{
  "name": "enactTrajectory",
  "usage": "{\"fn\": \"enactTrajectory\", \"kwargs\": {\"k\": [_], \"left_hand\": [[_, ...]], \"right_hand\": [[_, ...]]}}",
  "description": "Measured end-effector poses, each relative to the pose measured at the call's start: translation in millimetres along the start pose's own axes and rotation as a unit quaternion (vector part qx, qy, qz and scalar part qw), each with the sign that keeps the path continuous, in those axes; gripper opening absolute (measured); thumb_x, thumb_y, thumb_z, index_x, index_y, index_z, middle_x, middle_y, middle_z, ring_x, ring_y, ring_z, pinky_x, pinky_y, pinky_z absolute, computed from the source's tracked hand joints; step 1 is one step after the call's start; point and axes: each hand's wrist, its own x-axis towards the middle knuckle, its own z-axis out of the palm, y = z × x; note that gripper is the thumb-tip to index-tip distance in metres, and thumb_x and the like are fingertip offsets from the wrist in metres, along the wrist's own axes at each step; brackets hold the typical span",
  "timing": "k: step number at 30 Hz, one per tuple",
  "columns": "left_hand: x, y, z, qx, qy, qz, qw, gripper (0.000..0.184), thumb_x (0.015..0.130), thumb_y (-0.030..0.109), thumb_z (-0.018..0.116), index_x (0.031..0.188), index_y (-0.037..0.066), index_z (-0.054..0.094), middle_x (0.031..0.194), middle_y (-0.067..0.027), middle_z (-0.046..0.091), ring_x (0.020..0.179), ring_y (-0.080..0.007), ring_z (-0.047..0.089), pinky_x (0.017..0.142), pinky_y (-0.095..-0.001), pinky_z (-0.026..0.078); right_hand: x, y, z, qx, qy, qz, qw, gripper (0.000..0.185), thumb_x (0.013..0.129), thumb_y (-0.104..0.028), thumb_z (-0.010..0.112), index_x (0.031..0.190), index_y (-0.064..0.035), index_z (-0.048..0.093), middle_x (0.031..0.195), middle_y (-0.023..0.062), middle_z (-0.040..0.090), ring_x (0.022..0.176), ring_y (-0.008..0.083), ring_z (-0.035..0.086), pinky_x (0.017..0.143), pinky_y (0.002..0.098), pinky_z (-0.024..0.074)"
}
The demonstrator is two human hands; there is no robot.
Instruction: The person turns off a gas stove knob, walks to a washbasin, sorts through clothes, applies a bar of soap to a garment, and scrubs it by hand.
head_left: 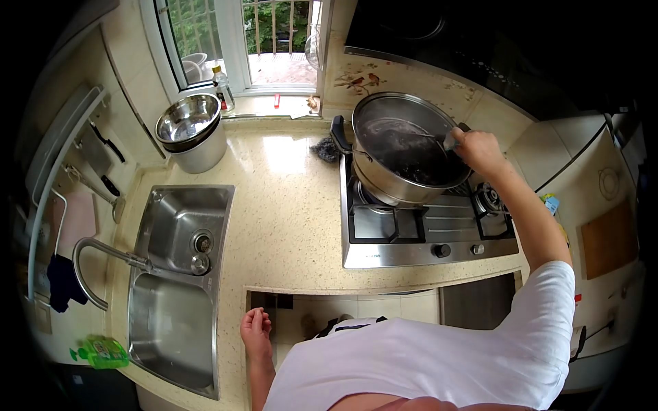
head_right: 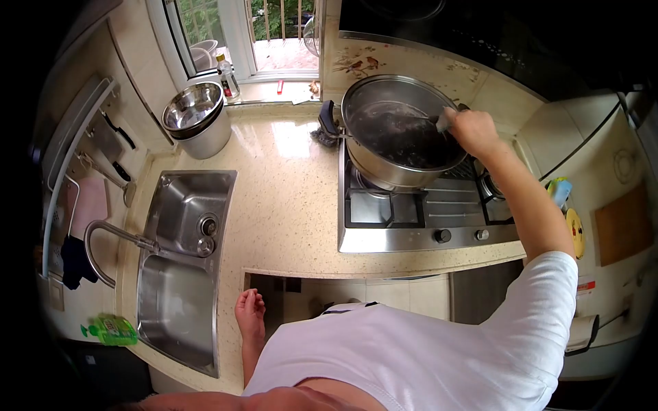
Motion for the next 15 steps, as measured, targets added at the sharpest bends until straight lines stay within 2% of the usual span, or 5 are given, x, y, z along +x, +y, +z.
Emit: {"fn": "enactTrajectory", "kwargs": {"k": [2, 6, 9, 11, 15], "left_hand": [[-0.4, 0.8, 1.6, -0.003, 0.002, -0.001, 1.000, 0.008, 0.088, 0.015, 0.054, 0.091, 0.009, 0.058, 0.076, 0.0018, 0.058, 0.062, -0.0041, 0.051, 0.055, -0.0163, 0.042], [-0.2, 1.8, 3.8, -0.005, -0.004, -0.001, 1.000, 0.008, 0.088, 0.014, 0.054, 0.091, 0.008, 0.058, 0.076, 0.0015, 0.058, 0.062, -0.0040, 0.051, 0.056, -0.0161, 0.042], [1.3, 2.0, 4.9, -0.006, -0.014, 0.004, 1.000, 0.008, 0.088, 0.014, 0.054, 0.091, 0.008, 0.058, 0.076, 0.0014, 0.058, 0.062, -0.0038, 0.051, 0.056, -0.0159, 0.042], [1.9, 2.1, 5.4, -0.007, -0.019, 0.007, 1.000, 0.008, 0.088, 0.013, 0.054, 0.090, 0.008, 0.058, 0.076, 0.0014, 0.058, 0.062, -0.0038, 0.051, 0.056, -0.0158, 0.042], [6.1, 0.1, 5.7, -0.004, -0.030, 0.006, 1.000, 0.008, 0.088, 0.013, 0.054, 0.090, 0.008, 0.059, 0.075, 0.0016, 0.058, 0.061, -0.0035, 0.051, 0.055, -0.0156, 0.042]], "right_hand": [[-2.4, 3.8, -3.5, 0.005, -0.070, 0.039, 0.997, 0.029, 0.075, -0.014, 0.056, 0.104, -0.0091, 0.055, 0.073, 0.0125, 0.061, 0.076, 0.0319, 0.060, 0.063, 0.0424, 0.0463], [-14.9, 5.8, -19.5, 0.036, -0.095, 0.092, 0.990, 0.031, 0.075, -0.013, 0.056, 0.105, -0.0076, 0.056, 0.078, 0.0144, 0.062, 0.079, 0.0334, 0.059, 0.067, 0.0435, 0.0461], [-22.3, 7.2, -32.1, 0.071, -0.126, 0.139, 0.980, 0.029, 0.073, -0.013, 0.056, 0.101, -0.0067, 0.058, 0.085, 0.0163, 0.062, 0.085, 0.0337, 0.058, 0.073, 0.0425, 0.0460], [-25.2, 3.1, -52.0, 0.121, -0.206, 0.190, 0.952, 0.028, 0.071, -0.014, 0.057, 0.098, -0.0054, 0.060, 0.090, 0.0179, 0.061, 0.092, 0.0335, 0.057, 0.077, 0.0408, 0.0454], [-31.7, 9.2, -71.6, 0.155, -0.240, 0.198, 0.938, 0.033, 0.068, -0.018, 0.058, 0.099, -0.0050, 0.060, 0.093, 0.0184, 0.061, 0.092, 0.0336, 0.057, 0.079, 0.0380, 0.0459]]}}
